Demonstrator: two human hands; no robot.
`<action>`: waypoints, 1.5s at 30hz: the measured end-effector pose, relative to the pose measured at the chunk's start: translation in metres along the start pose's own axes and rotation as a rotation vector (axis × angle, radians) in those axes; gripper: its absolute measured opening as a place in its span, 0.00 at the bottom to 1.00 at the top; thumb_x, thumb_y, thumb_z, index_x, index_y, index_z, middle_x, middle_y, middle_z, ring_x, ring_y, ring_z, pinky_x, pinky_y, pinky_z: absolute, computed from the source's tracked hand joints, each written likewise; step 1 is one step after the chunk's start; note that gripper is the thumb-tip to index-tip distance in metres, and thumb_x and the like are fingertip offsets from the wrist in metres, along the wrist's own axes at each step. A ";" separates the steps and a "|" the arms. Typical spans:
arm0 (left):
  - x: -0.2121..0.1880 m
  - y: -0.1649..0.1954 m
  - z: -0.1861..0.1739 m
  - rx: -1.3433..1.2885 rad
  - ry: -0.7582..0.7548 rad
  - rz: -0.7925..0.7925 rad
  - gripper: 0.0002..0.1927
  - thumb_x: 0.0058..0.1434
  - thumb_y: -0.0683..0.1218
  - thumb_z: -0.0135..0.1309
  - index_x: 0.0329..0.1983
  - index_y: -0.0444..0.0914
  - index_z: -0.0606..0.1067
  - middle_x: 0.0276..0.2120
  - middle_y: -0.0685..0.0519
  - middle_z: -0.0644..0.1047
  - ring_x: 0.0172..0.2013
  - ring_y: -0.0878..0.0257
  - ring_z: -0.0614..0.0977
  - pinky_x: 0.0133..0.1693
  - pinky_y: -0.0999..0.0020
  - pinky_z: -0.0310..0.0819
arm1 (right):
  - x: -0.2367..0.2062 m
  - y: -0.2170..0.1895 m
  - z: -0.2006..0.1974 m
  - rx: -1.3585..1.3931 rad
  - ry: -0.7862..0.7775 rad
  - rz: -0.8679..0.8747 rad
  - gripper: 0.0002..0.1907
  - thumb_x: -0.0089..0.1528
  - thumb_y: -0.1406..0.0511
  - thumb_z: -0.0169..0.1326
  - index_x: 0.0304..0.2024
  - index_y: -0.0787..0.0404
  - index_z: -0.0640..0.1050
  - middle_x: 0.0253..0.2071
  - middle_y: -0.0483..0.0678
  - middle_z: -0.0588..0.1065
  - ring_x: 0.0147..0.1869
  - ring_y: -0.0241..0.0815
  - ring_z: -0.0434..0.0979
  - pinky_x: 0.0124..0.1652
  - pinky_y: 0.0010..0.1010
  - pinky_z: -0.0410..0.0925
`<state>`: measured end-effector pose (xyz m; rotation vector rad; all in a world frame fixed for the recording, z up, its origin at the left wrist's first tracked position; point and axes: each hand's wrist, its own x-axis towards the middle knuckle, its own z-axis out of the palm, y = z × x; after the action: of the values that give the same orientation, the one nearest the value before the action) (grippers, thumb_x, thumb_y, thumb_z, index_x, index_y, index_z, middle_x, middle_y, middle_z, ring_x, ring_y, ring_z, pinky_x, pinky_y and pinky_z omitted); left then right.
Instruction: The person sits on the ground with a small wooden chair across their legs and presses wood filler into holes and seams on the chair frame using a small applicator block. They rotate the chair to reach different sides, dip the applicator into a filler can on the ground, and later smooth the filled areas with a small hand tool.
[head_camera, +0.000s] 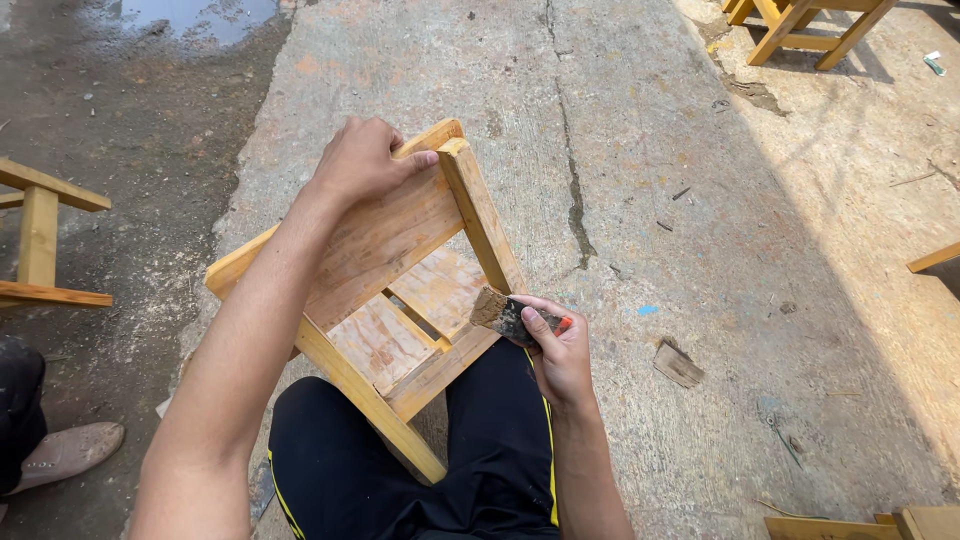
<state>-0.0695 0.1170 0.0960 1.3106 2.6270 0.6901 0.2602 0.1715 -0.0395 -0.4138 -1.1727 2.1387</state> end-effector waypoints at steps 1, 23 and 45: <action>-0.002 0.002 0.000 0.029 0.013 0.033 0.27 0.60 0.64 0.60 0.24 0.36 0.80 0.20 0.39 0.78 0.26 0.45 0.82 0.36 0.48 0.76 | 0.000 0.000 0.000 0.009 -0.004 0.000 0.14 0.67 0.70 0.54 0.52 0.76 0.78 0.43 0.56 0.81 0.44 0.42 0.84 0.47 0.35 0.78; -0.002 0.018 0.000 0.339 0.060 0.156 0.31 0.48 0.71 0.65 0.26 0.39 0.76 0.21 0.48 0.79 0.29 0.51 0.85 0.32 0.51 0.79 | -0.004 -0.002 0.003 0.042 0.004 0.003 0.13 0.67 0.72 0.54 0.51 0.78 0.78 0.43 0.57 0.81 0.45 0.42 0.84 0.48 0.34 0.78; 0.022 0.005 0.039 0.133 0.093 0.094 0.24 0.68 0.65 0.45 0.45 0.44 0.80 0.38 0.43 0.82 0.44 0.43 0.84 0.44 0.43 0.77 | 0.044 0.029 -0.064 -0.076 0.058 0.021 0.17 0.68 0.72 0.50 0.56 0.81 0.74 0.46 0.63 0.79 0.47 0.50 0.82 0.50 0.42 0.76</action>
<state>-0.0676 0.1503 0.0654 1.4806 2.7418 0.6125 0.2515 0.2307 -0.0969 -0.5206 -1.2251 2.0908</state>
